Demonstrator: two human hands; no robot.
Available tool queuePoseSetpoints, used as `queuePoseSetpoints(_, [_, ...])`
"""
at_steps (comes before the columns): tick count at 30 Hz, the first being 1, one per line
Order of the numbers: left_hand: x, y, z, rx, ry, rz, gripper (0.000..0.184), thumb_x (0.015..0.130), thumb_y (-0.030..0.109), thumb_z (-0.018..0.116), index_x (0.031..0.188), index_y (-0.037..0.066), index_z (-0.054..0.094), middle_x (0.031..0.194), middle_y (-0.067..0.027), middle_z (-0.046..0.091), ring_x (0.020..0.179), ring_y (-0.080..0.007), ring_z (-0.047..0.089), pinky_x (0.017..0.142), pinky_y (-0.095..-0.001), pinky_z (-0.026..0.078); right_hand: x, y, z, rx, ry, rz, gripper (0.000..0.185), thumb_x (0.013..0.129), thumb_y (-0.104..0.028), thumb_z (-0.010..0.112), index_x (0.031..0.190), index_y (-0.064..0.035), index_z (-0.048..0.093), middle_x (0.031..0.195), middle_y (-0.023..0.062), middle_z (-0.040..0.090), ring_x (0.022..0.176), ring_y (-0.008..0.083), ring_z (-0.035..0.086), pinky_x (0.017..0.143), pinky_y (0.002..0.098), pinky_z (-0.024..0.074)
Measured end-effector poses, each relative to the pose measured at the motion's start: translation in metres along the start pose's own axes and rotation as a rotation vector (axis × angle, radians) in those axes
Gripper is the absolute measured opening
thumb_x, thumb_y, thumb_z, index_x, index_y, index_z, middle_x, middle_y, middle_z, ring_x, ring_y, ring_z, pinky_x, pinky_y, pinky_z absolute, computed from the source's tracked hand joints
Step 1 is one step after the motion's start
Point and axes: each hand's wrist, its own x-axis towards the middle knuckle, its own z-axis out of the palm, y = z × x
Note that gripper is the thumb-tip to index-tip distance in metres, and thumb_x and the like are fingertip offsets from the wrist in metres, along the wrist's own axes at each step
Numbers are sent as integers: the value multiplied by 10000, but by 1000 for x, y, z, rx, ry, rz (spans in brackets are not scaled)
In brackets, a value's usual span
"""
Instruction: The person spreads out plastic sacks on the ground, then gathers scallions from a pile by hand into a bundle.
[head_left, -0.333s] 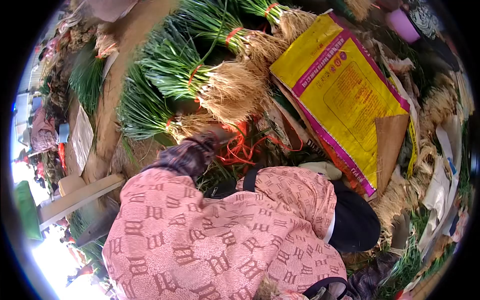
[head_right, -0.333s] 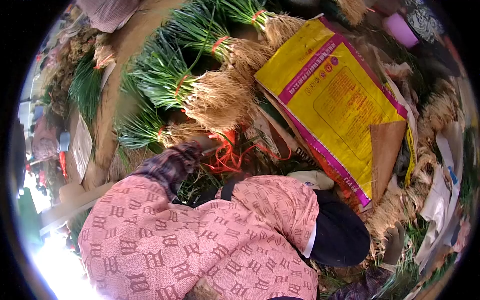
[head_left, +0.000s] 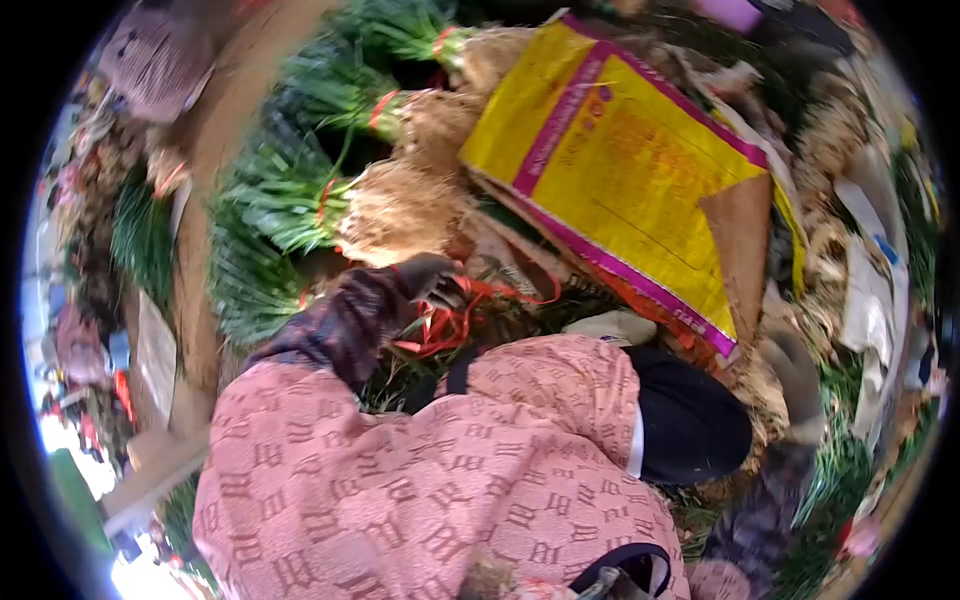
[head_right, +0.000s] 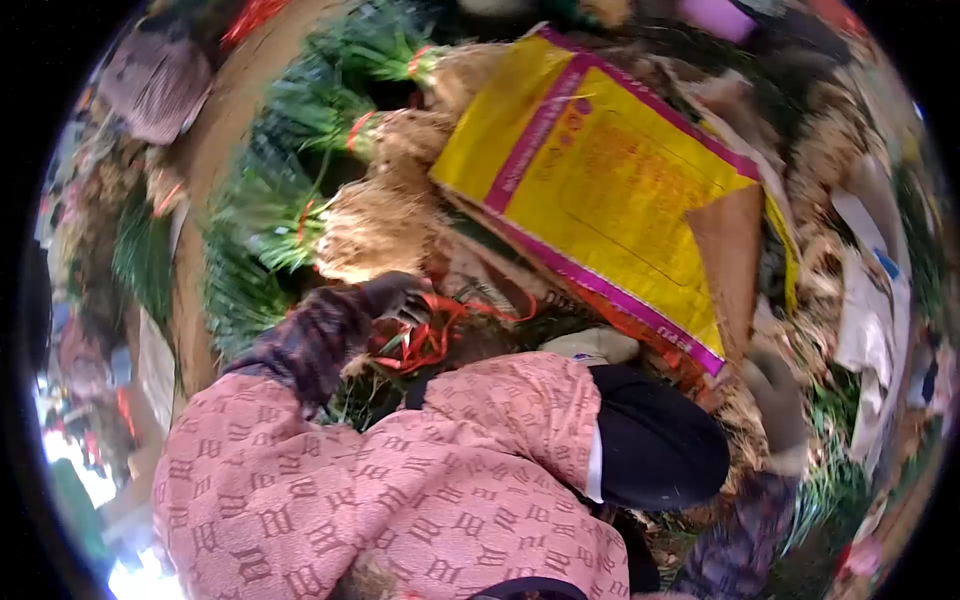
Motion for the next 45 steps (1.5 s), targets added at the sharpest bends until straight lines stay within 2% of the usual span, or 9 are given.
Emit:
queuePoseSetpoints(5, [-27,76,105,-393,-291,247,266,930,278,540,1083,64,577,1030,-126,658,911,-261,655,797,-385,523,84,-104,123,-139,-180,-661,836,738,-437,742,1351,6,387,1339,252,453,1233,359,461,1036,392,363])
queuePoseSetpoints(8, [-38,91,175,-374,-257,627,318,936,274,541,1117,14,575,1002,-85,651,889,-214,642,792,-326,517,92,-126,191,362,-589,-440,609,803,-272,704,1284,-10,437,1163,154,589,1066,233,565,924,345,439])
queuePoseSetpoints(13, [-27,89,200,260,339,1076,197,909,145,595,1055,17,624,986,-21,620,874,-107,583,782,-242,475,93,-118,195,861,-413,-627,338,864,-129,587,1191,-73,522,881,5,592,713,64,545,604,202,467])
queuePoseSetpoints(16, [-25,115,220,148,122,1306,211,917,62,555,1114,-5,590,1045,-45,610,943,-125,575,857,-254,461,76,-121,157,1135,-387,-387,287,910,-173,557,1176,-69,530,739,11,588,577,83,540,535,218,458])
queuePoseSetpoints(24, [11,195,255,-403,-632,932,330,958,309,483,1204,103,558,1156,-33,607,1107,-211,554,968,-425,417,82,-60,46,1268,-111,-324,202,928,-259,477,864,-95,576,633,19,553,486,124,505,444,268,396])
queuePoseSetpoints(35, [105,182,369,293,-86,1423,230,841,68,643,1067,25,659,1296,-124,478,1189,-221,463,996,-324,372,147,26,45,956,-207,-255,419,910,-389,578,1135,-43,509,685,15,545,521,97,525,426,230,397])
queuePoseSetpoints(41, [146,179,329,-504,-671,508,302,922,229,533,1162,58,600,1174,-99,614,1144,-254,545,985,-366,412,172,79,64,682,-303,-13,291,920,-287,551,1108,-65,550,663,8,530,507,78,489,430,233,384])
queuePoseSetpoints(43, [156,190,328,-541,-651,503,171,896,144,540,1057,135,595,801,31,574,799,-131,558,767,-338,446,167,110,58,515,-301,-173,324,896,-254,572,1147,-51,545,777,55,579,533,118,525,498,258,468])
queuePoseSetpoints(45, [140,219,343,-740,-872,387,196,903,141,499,1083,130,576,642,90,334,546,-44,366,561,-235,358,139,127,36,-229,309,-482,453,850,-235,619,1249,-56,500,940,140,595,700,168,602,690,311,524])
